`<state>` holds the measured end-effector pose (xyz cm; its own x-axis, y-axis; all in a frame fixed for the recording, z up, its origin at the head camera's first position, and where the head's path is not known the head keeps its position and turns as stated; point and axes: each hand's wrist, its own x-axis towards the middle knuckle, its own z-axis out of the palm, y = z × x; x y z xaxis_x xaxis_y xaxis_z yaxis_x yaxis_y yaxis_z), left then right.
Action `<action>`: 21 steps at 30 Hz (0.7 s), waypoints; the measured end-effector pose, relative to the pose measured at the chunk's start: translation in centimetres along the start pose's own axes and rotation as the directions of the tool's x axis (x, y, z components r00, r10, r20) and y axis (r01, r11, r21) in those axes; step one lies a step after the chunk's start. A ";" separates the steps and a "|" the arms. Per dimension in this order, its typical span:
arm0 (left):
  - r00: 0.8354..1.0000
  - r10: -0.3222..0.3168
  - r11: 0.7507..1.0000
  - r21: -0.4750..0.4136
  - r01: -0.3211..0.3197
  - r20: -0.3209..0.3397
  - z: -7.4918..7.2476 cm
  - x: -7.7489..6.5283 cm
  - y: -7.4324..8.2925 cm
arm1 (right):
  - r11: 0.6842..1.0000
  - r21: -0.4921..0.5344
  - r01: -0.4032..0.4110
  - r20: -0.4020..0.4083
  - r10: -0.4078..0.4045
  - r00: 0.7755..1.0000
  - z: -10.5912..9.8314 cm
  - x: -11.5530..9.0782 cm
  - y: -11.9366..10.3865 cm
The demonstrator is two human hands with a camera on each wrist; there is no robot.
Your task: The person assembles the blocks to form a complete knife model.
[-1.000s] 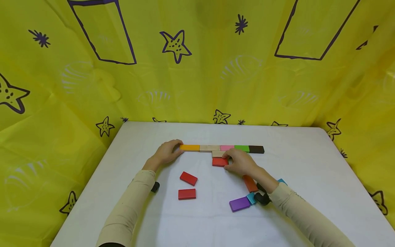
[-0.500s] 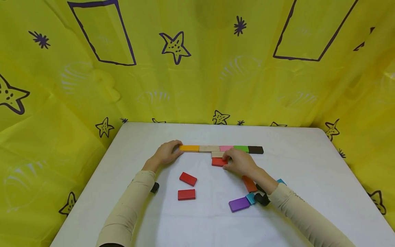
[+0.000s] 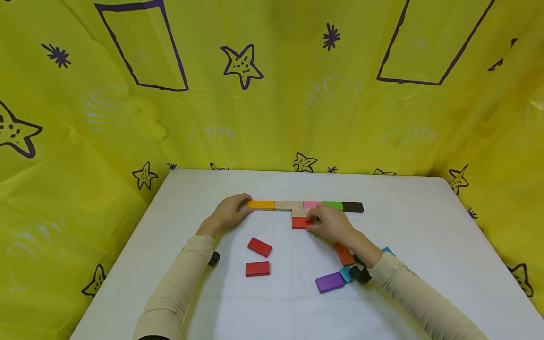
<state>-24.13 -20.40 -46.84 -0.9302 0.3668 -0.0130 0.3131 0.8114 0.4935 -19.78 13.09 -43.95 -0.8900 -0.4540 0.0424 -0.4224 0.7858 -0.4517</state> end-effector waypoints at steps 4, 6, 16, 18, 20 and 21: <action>1.000 0.003 1.000 0.000 -0.003 -0.004 0.0 0.0 0.0 | 1.000 -0.005 0.006 -0.003 -0.006 1.000 0.0 0.0 0.0; 1.000 0.006 1.000 0.001 -0.006 -0.005 0.0 0.0 0.0 | 1.000 -0.008 0.005 -0.004 -0.005 1.000 -0.1 0.0 -0.1; 1.000 0.020 1.000 0.005 -0.019 -0.011 -0.1 -0.1 0.2 | 1.000 -0.024 -0.001 -0.006 0.000 1.000 -0.1 0.1 -0.1; 1.000 0.021 1.000 0.007 -0.020 -0.013 -0.2 -0.1 0.2 | 1.000 -0.029 -0.009 -0.006 0.009 1.000 -0.1 0.1 -0.1; 1.000 0.019 1.000 0.009 -0.019 -0.013 -0.2 -0.1 0.2 | 0.999 -0.032 -0.016 -0.008 0.016 1.000 0.0 0.2 -0.1; 1.000 0.013 1.000 0.007 -0.013 -0.009 -0.2 -0.1 0.2 | 0.999 -0.033 -0.020 -0.008 0.020 1.000 0.0 0.2 -0.1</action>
<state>-23.98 -20.36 -46.56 -0.9277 0.3733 0.0017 0.3267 0.8096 0.4876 -19.89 12.89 -43.86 -0.8995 -0.4350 0.0409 -0.4101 0.8083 -0.4224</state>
